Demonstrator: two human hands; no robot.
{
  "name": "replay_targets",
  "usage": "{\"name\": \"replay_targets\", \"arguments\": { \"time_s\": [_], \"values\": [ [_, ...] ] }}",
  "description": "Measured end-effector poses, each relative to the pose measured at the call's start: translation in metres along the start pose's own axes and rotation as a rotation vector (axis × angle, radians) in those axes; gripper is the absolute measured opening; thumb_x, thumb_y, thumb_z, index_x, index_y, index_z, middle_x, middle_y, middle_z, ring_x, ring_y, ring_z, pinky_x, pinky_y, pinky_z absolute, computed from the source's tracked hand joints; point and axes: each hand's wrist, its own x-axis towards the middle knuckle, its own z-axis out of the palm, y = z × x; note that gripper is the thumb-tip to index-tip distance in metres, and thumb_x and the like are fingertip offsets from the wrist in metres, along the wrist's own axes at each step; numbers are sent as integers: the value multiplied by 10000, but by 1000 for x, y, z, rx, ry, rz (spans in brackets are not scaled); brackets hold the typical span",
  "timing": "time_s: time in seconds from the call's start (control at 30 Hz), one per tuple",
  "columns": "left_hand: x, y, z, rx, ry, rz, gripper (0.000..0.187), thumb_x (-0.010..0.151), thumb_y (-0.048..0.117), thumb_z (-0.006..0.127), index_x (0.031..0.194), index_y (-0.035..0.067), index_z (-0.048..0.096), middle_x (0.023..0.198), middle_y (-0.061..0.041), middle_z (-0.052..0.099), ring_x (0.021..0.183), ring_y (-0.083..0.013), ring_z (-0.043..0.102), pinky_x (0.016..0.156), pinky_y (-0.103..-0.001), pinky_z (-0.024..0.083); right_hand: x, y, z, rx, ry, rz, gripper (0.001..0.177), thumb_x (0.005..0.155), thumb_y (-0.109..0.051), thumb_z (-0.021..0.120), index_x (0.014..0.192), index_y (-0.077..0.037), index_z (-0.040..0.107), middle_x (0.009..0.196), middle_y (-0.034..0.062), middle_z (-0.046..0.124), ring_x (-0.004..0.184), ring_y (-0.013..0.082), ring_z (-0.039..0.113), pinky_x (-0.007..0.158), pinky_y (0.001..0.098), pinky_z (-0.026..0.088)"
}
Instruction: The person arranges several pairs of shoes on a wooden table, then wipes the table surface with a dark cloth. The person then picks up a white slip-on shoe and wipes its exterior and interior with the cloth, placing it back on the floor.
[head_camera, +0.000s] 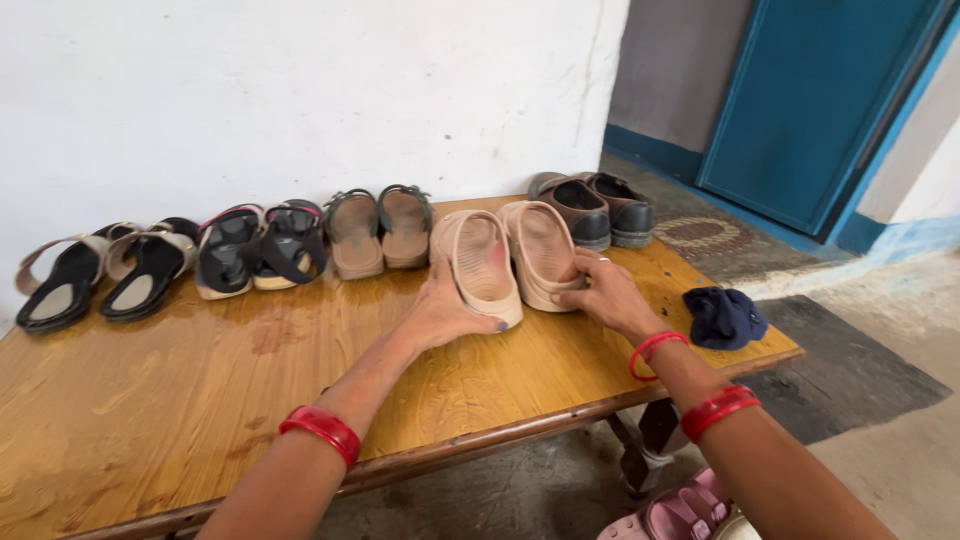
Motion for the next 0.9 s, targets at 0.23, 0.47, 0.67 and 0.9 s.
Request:
{"name": "replay_targets", "arguments": {
  "time_s": [0.23, 0.47, 0.67, 0.9],
  "values": [
    [17, -6, 9, 18, 14, -42, 1475, 525, 390, 946, 1542, -122, 8, 1555, -306, 327, 1450, -374, 393, 1188, -362, 344, 11, 2, 2, 72, 31, 14, 302, 728, -207, 828, 928, -40, 678, 966, 117, 720, 984, 278, 679, 869, 399, 497],
    [39, -12, 12, -5, 12, -83, 1485, 503, 354, 937, 1548, -118, -7, 1486, -296, 450, 1394, -358, 498, 1172, -341, 391, 30, 7, 9, 122, 35, -7, 297, 731, -165, 827, 901, -28, 625, 914, 119, 713, 917, 241, 688, 821, 375, 517],
    [49, -18, 15, -42, 24, -81, 1485, 502, 342, 923, 1556, -99, -26, 1469, -273, 487, 1368, -347, 518, 1150, -345, 410, 45, 16, 14, 89, 14, -25, 309, 740, -167, 837, 920, -24, 631, 947, 135, 703, 929, 267, 678, 819, 393, 511],
    [61, -32, 20, 12, 30, -84, 1497, 499, 379, 941, 1547, -111, -10, 1481, -298, 462, 1380, -372, 502, 1154, -344, 404, 49, 17, 16, 76, -6, 44, 338, 755, -178, 837, 971, -39, 617, 952, 142, 704, 913, 278, 670, 794, 409, 507]
  ]
}}
